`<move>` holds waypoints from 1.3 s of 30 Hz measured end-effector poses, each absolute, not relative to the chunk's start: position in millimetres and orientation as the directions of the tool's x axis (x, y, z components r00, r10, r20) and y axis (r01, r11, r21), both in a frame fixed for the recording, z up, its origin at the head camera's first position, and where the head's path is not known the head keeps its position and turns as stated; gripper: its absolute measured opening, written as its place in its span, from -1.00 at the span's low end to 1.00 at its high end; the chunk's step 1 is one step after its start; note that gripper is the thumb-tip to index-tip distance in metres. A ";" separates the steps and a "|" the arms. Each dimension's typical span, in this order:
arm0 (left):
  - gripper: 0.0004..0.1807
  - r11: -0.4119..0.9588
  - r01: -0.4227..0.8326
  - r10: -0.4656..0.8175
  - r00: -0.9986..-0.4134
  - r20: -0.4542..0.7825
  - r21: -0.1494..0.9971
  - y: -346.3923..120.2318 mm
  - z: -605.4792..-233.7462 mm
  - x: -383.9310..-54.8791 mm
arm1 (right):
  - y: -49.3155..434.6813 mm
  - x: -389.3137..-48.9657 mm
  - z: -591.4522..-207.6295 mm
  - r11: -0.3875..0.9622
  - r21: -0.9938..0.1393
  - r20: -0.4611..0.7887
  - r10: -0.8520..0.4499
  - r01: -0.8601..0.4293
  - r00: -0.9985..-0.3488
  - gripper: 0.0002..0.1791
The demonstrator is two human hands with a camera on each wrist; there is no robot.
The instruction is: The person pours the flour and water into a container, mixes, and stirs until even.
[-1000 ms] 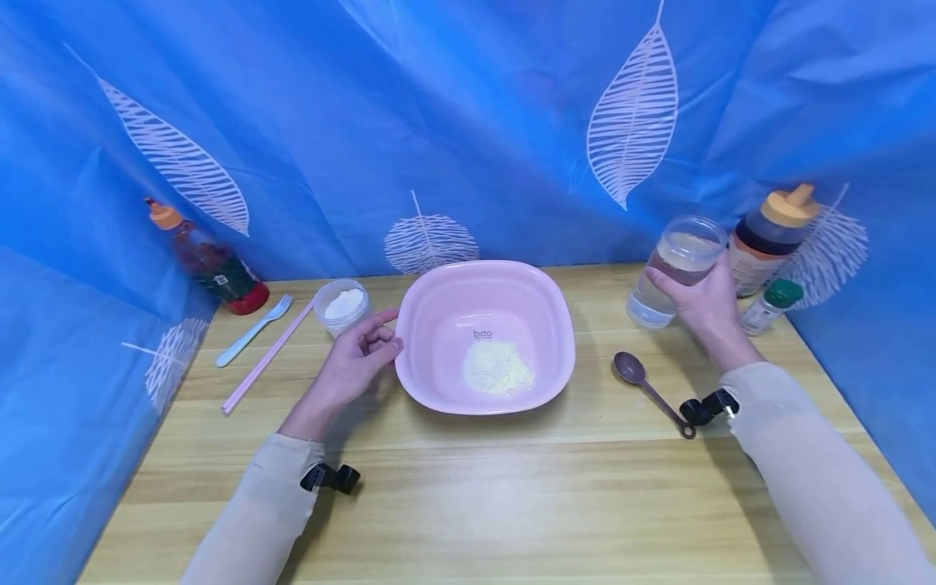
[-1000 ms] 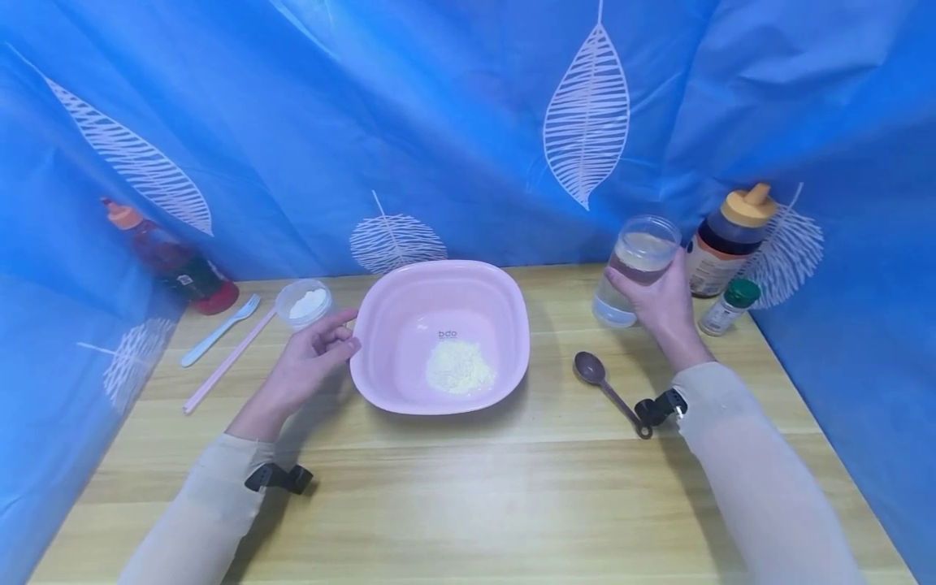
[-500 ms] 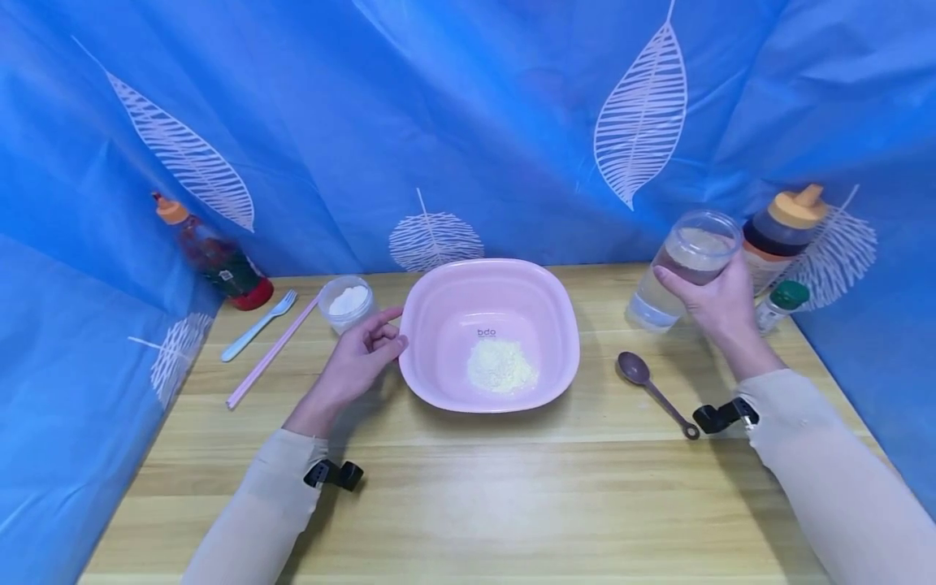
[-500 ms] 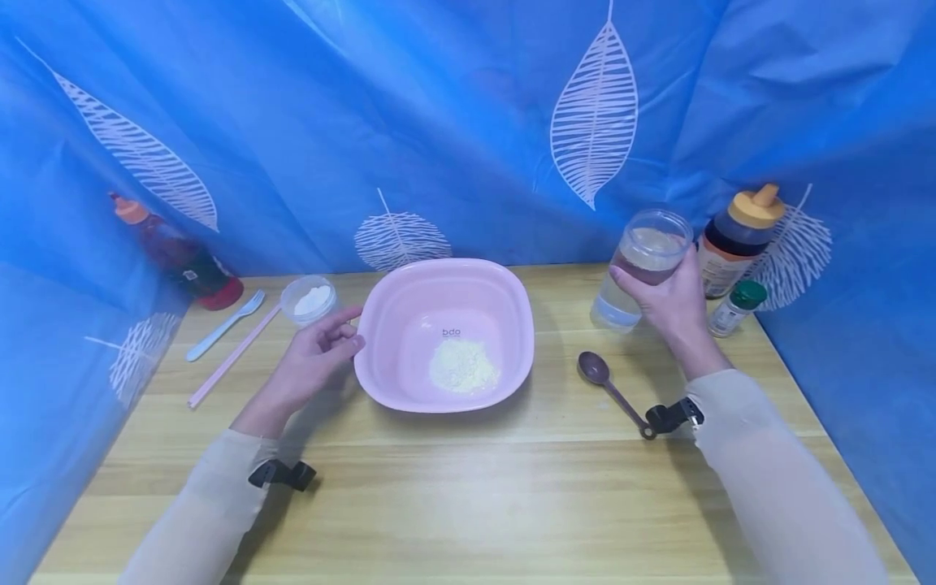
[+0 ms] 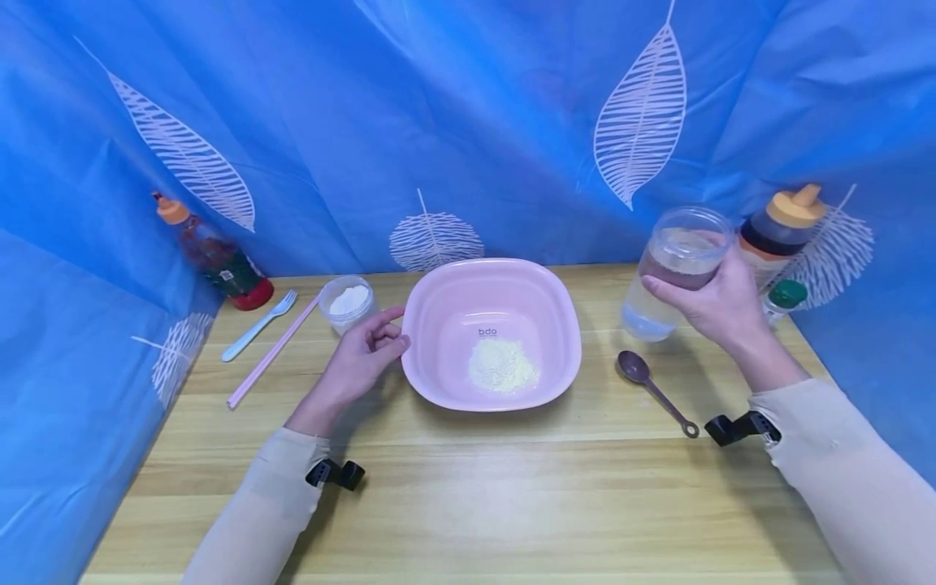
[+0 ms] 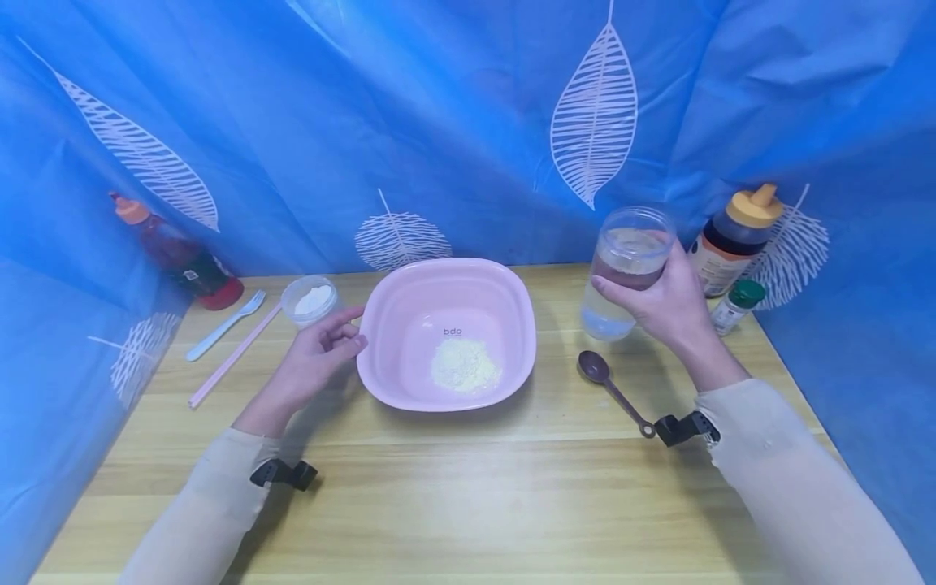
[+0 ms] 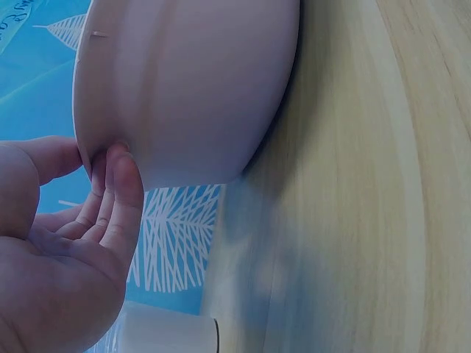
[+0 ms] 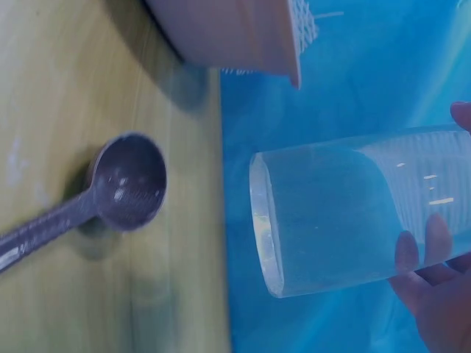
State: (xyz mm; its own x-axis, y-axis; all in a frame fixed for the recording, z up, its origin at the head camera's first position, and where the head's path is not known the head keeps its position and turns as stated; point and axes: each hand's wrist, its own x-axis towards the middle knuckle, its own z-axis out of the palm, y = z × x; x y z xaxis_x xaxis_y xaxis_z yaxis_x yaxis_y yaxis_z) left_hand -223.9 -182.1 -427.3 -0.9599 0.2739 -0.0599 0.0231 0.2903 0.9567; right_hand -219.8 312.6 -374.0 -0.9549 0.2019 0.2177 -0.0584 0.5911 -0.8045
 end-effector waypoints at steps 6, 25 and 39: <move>-0.36 0.290 0.019 0.270 -0.961 -0.063 0.957 -182.1 -427.1 -224.0 | 299.8 -211.1 -362.4 0.594 -0.798 0.219 0.133 -0.098 -0.967 0.05; -0.35 0.278 0.028 0.279 -0.959 -0.053 0.960 -181.5 -425.4 -221.5 | 271.2 -196.0 -344.0 0.603 -0.782 0.119 -0.103 -0.157 -0.988 0.04; -0.35 0.271 0.020 0.272 -0.961 -0.057 0.962 -179.9 -426.6 -221.8 | 249.6 -190.4 -338.6 0.660 -0.701 0.153 -0.231 -0.271 -0.961 -0.04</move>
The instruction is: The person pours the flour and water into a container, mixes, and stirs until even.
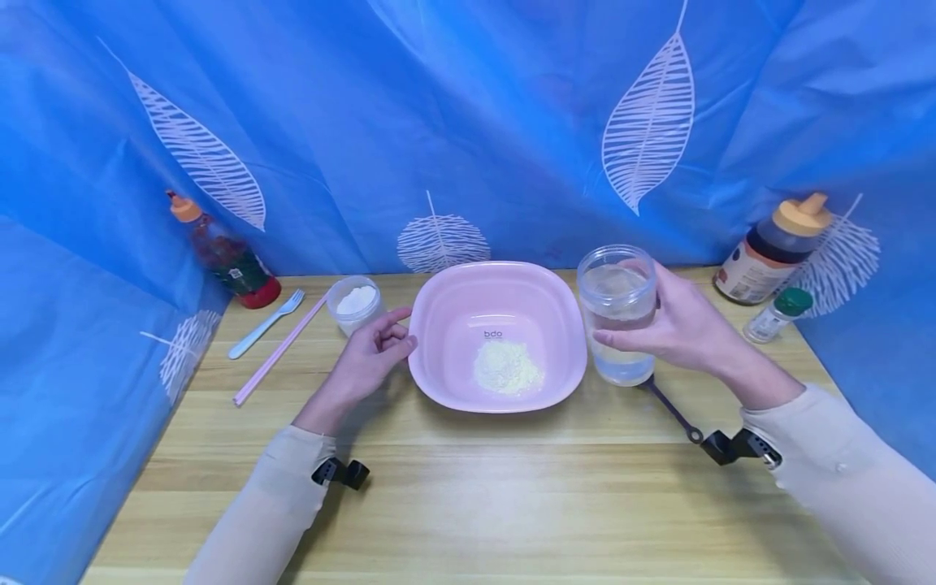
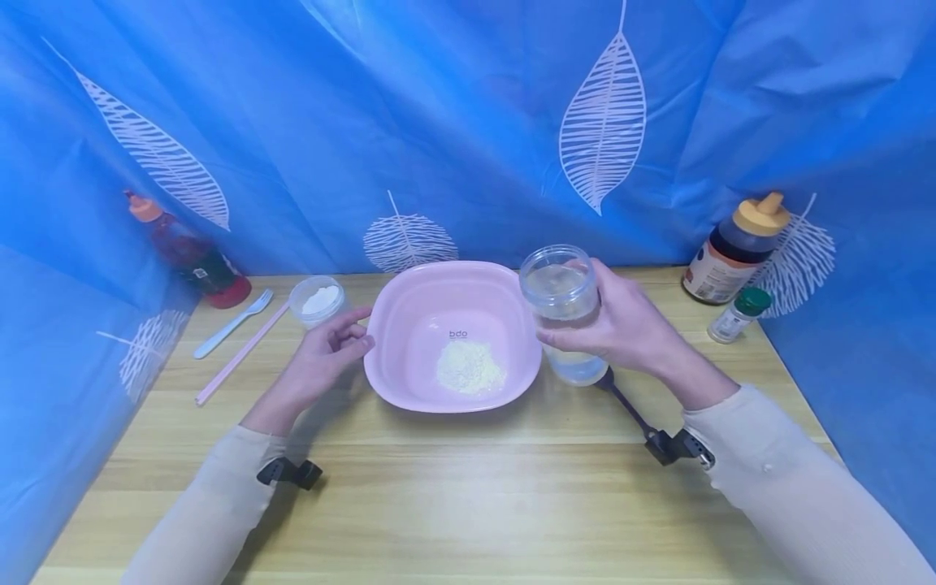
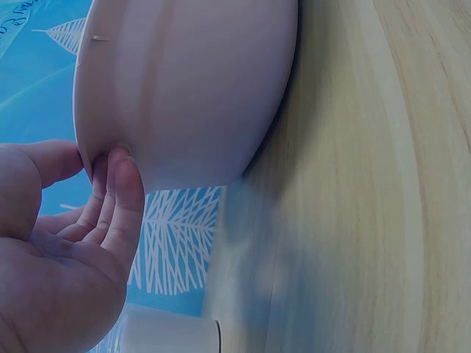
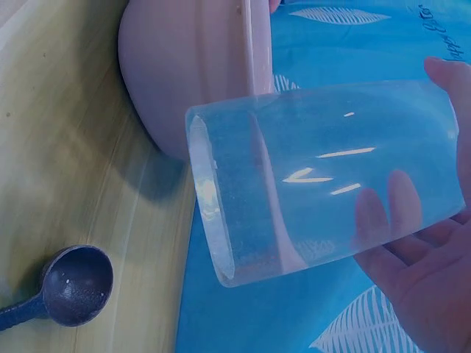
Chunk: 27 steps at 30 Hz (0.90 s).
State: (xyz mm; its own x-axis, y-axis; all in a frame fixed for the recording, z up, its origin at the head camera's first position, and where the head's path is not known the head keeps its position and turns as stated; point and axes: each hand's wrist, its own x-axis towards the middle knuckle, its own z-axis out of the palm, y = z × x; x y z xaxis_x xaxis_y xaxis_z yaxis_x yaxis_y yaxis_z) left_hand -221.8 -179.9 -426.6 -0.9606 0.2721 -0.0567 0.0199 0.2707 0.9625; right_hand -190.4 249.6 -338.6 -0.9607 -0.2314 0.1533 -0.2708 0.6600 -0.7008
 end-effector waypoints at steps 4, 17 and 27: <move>-0.35 0.268 0.017 0.270 -0.961 -0.058 0.963 -179.5 -426.9 -221.8 | 244.8 -190.4 -338.1 0.663 -0.682 0.164 -0.273 -0.309 -0.948 -0.08; -0.35 0.272 0.017 0.272 -0.960 -0.060 0.962 -180.0 -426.6 -222.8 | 236.6 -191.6 -335.9 0.652 -0.670 0.124 -0.373 -0.355 -0.920 0.01; -0.35 0.260 0.045 0.287 -0.957 -0.033 0.965 -181.7 -429.6 -223.0 | 233.7 -194.9 -335.9 0.680 -0.625 0.099 -0.418 -0.383 -0.903 0.02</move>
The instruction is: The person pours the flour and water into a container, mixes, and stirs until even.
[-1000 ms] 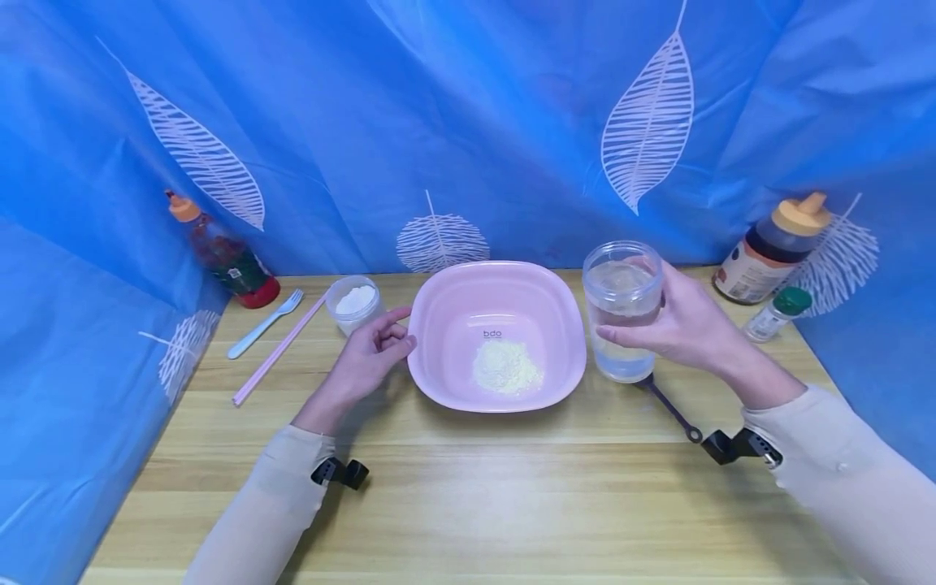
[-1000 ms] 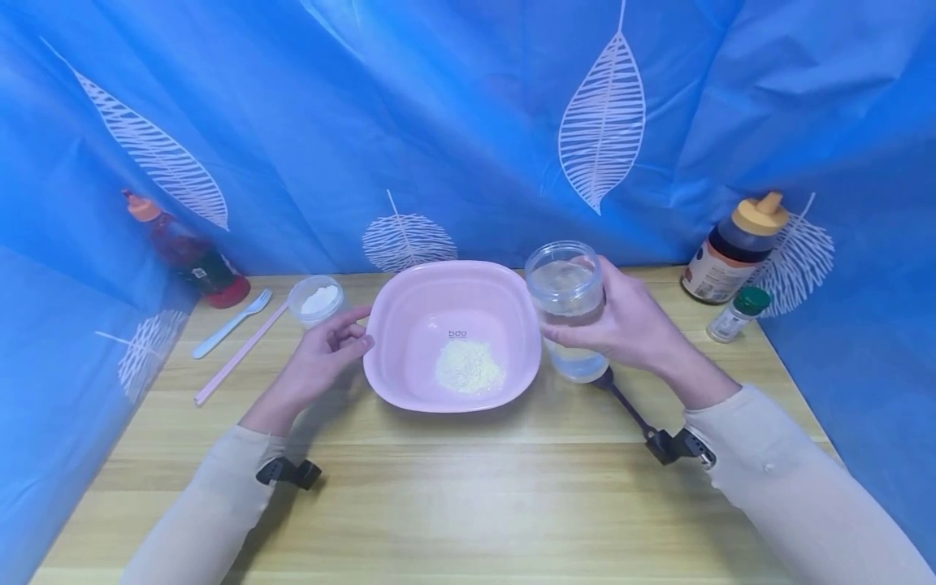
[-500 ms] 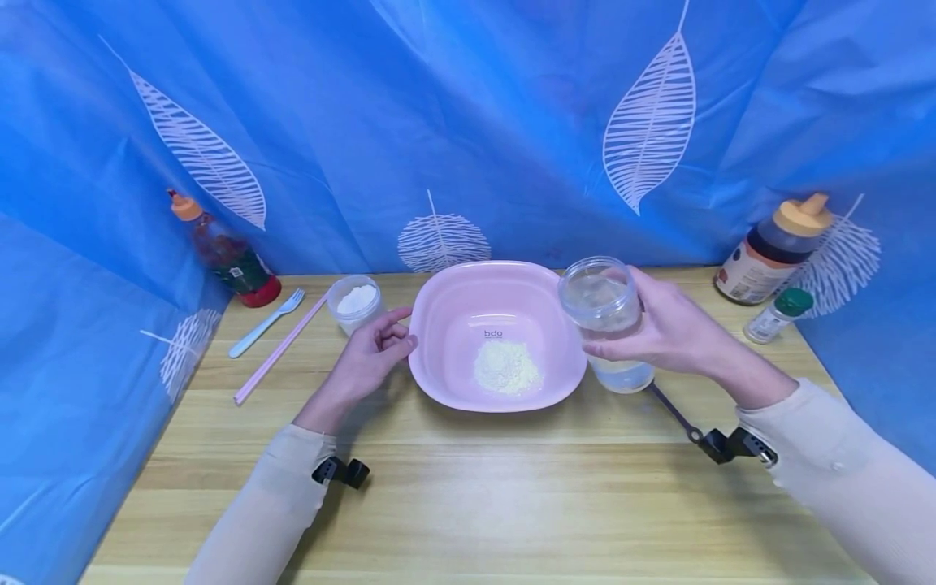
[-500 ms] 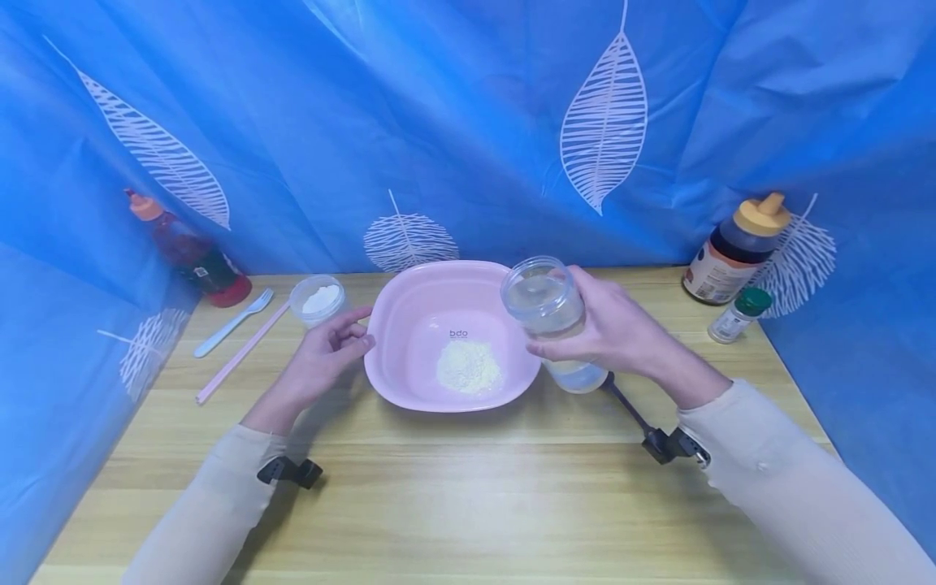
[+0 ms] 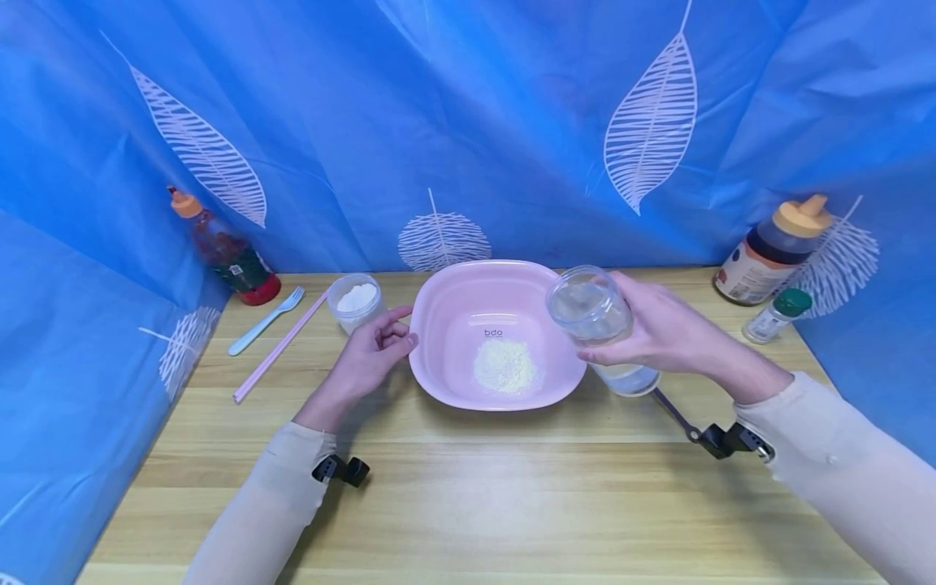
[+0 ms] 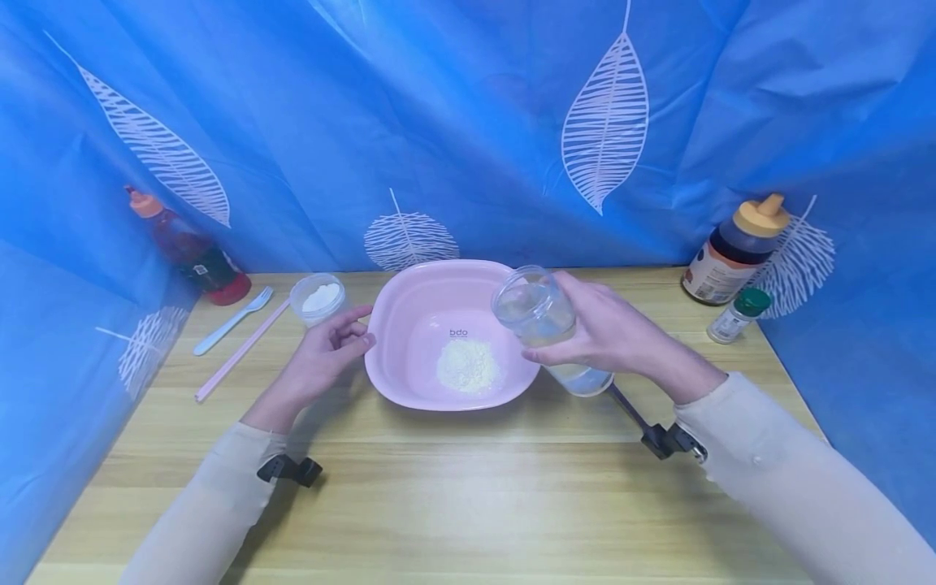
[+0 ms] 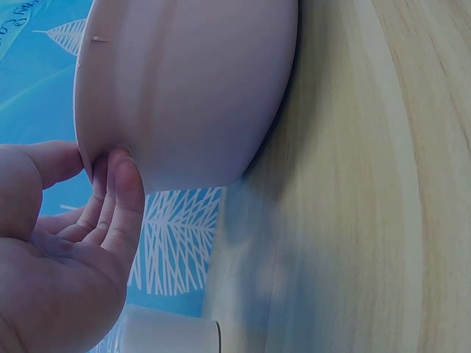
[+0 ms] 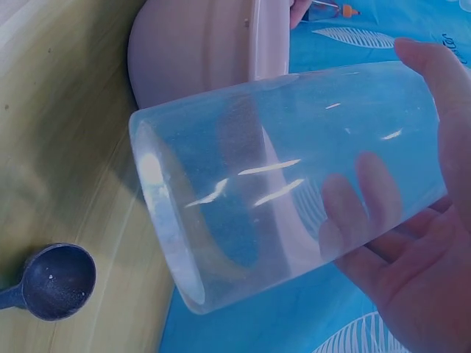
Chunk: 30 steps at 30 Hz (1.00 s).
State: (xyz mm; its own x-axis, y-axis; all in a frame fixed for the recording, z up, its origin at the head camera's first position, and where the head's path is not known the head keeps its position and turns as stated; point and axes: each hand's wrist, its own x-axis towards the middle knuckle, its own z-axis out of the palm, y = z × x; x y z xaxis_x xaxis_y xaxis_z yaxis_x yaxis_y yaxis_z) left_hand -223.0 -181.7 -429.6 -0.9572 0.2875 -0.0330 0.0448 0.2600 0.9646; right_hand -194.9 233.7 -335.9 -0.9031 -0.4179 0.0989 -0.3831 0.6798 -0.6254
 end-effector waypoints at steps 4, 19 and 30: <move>-0.35 0.255 0.042 0.289 -0.957 -0.035 0.966 -181.1 -429.5 -223.1 | 234.1 -195.9 -333.7 0.696 -0.600 0.077 -0.440 -0.394 -0.895 0.03; -0.34 0.249 0.041 0.287 -0.957 -0.033 0.967 -180.9 -430.5 -224.5 | 233.7 -201.3 -331.5 0.755 -0.515 0.018 -0.464 -0.406 -0.886 0.05; -0.34 0.261 0.029 0.285 -0.957 -0.049 0.965 -181.5 -429.1 -223.6 | 234.6 -204.4 -333.2 0.791 -0.453 -0.020 -0.469 -0.411 -0.883 0.04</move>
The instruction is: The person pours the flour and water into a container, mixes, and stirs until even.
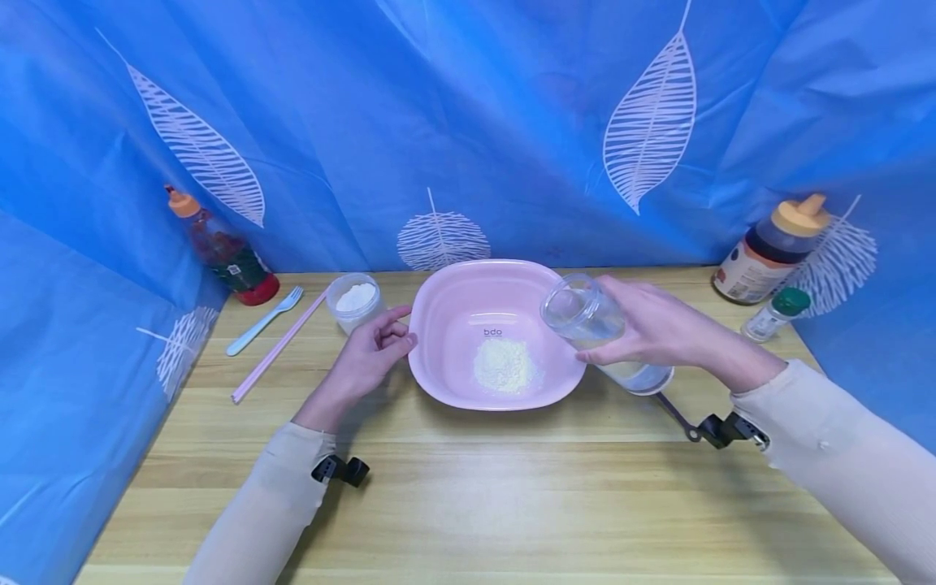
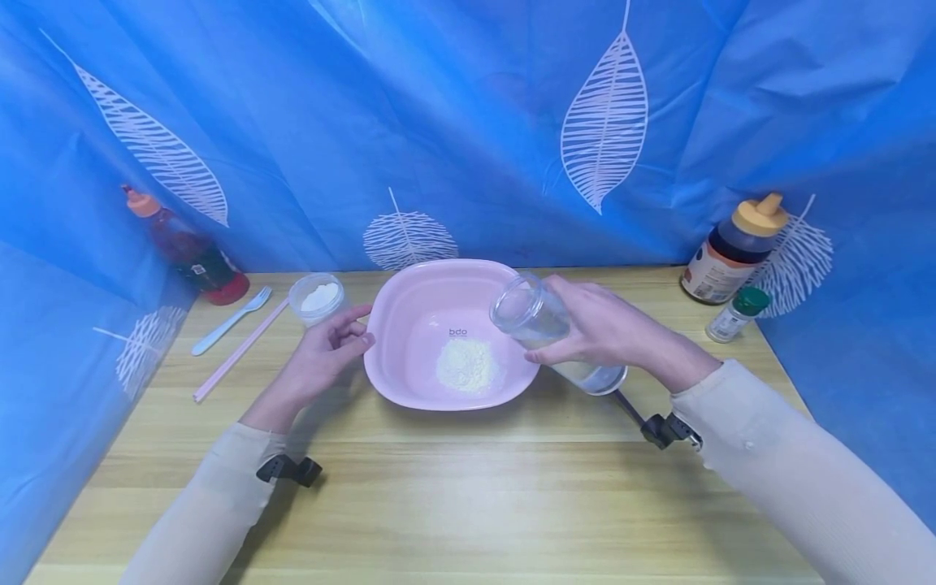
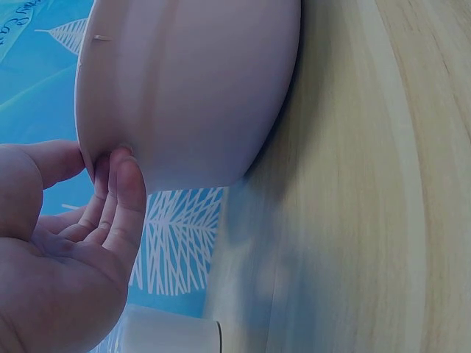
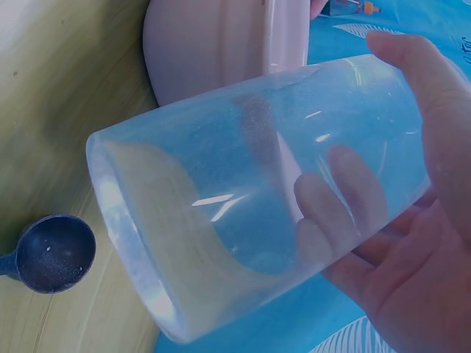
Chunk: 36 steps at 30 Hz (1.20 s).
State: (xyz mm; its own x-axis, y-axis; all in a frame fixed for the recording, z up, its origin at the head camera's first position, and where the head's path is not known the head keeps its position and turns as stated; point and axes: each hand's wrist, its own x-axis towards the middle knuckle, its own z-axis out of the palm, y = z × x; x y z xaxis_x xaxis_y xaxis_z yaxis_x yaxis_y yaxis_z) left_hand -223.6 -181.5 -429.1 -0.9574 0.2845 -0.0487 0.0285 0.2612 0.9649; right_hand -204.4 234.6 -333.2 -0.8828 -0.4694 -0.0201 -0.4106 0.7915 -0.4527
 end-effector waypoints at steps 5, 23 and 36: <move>-0.34 0.255 0.024 0.286 -0.957 -0.051 0.967 -181.8 -429.8 -222.9 | 235.1 -205.9 -333.7 0.795 -0.436 -0.037 -0.484 -0.421 -0.875 0.03; -0.34 0.253 0.020 0.274 -0.960 -0.051 0.967 -180.9 -431.1 -223.8 | 236.4 -208.2 -333.7 0.800 -0.397 -0.061 -0.513 -0.450 -0.856 0.01; -0.35 0.265 0.023 0.279 -0.959 -0.054 0.964 -181.4 -428.1 -224.9 | 237.6 -208.2 -333.7 0.815 -0.367 -0.087 -0.511 -0.449 -0.855 -0.03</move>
State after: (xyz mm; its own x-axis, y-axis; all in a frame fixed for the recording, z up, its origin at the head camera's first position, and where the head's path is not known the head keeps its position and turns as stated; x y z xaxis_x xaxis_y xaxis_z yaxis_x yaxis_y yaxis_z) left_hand -224.9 -181.4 -428.1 -0.9589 0.2787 -0.0539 0.0228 0.2649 0.9640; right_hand -208.2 237.6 -333.7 -0.8554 -0.5106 -0.0873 -0.4489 0.8148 -0.3668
